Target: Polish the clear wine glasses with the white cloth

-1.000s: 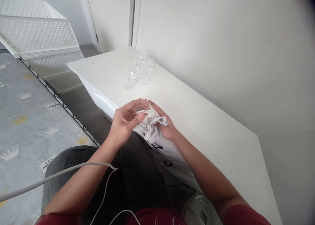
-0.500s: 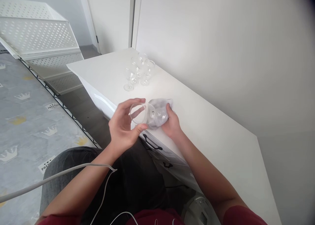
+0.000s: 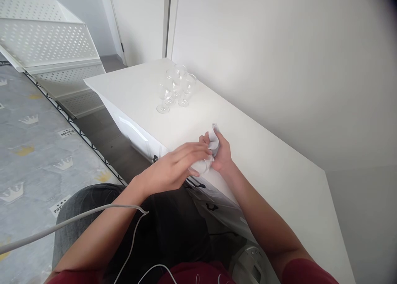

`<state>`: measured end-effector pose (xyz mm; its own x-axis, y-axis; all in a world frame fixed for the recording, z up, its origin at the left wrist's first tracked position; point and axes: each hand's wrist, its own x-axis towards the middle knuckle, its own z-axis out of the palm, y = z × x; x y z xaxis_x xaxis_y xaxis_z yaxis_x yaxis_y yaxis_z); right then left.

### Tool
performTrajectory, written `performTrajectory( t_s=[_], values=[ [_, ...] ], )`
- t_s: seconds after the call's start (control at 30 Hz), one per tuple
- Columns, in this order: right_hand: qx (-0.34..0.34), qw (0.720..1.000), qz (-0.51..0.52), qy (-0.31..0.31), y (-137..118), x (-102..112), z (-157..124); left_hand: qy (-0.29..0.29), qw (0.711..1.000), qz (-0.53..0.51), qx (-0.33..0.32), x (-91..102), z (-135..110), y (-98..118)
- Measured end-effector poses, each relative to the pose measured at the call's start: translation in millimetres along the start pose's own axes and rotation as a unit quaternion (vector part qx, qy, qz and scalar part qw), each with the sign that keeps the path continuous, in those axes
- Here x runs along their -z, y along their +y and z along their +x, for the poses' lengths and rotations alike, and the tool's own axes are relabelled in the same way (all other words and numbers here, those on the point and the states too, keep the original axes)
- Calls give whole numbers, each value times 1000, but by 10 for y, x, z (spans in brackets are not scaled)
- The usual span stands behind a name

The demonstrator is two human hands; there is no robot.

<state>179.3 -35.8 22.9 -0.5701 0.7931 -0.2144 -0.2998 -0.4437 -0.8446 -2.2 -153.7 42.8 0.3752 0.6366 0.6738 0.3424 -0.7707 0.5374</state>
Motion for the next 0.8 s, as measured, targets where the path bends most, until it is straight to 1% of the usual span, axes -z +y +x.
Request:
performTrajectory(
  t_s=[0.03, 0.07, 0.1, 0.13, 0.2, 0.23, 0.3, 0.33, 0.37, 0.43, 0.5, 0.53, 0.6, 0.63, 0.67, 0.73, 0.77, 0.8],
  values=[
    [-2, 1000, -10, 4, 0, -8, -6, -18, 1000, 0, -25, 4, 0, 7],
    [8, 1000, -18, 16, 6, -19, -13, -20, 999, 3, -39, -4, -2, 12],
    [29, 999, -24, 34, 17, -33, -21, -6, 999, 7, -36, -24, -5, 15],
    [60, 996, -31, 54, 32, -47, -32, 24, 1000, 9, -17, -54, -8, 16],
    [144, 983, -54, 95, 67, -70, -57, 116, 992, -4, 53, -134, -13, 13],
    [190, 972, -76, 112, 83, -76, -71, 166, 981, -21, 99, -176, -13, 9],
    [278, 941, -138, 136, 111, -72, -98, 241, 946, -66, 205, -243, -7, 1],
    [319, 921, -171, 148, 122, -63, -109, 259, 926, -85, 261, -262, 0, -1],
    [354, 899, -204, 158, 131, -53, -117, 260, 906, -100, 318, -269, 9, 0],
    [401, 861, -262, 172, 146, -31, -125, 220, 874, -116, 418, -255, 32, 11],
    [417, 841, -290, 186, 158, -16, -126, 169, 857, -106, 476, -222, 53, 28],
    [420, 837, -295, 190, 162, -9, -125, 152, 855, -87, 488, -205, 59, 32],
    [435, 829, -302, 182, 168, 8, -124, 136, 856, -42, 496, -183, 57, 18],
    [451, 818, -313, 171, 169, 20, -126, 131, 855, -33, 501, -179, 48, -4],
    [473, 802, -331, 157, 171, 34, -130, 125, 850, -43, 510, -178, 34, -33],
    [518, 761, -366, 134, 172, 58, -145, 110, 831, -101, 536, -181, 4, -98],
    [532, 748, -376, 129, 173, 64, -154, 108, 822, -132, 543, -182, -8, -123],
    [534, 744, -380, 127, 172, 64, -164, 113, 818, -151, 544, -181, -14, -137]
  ],
)
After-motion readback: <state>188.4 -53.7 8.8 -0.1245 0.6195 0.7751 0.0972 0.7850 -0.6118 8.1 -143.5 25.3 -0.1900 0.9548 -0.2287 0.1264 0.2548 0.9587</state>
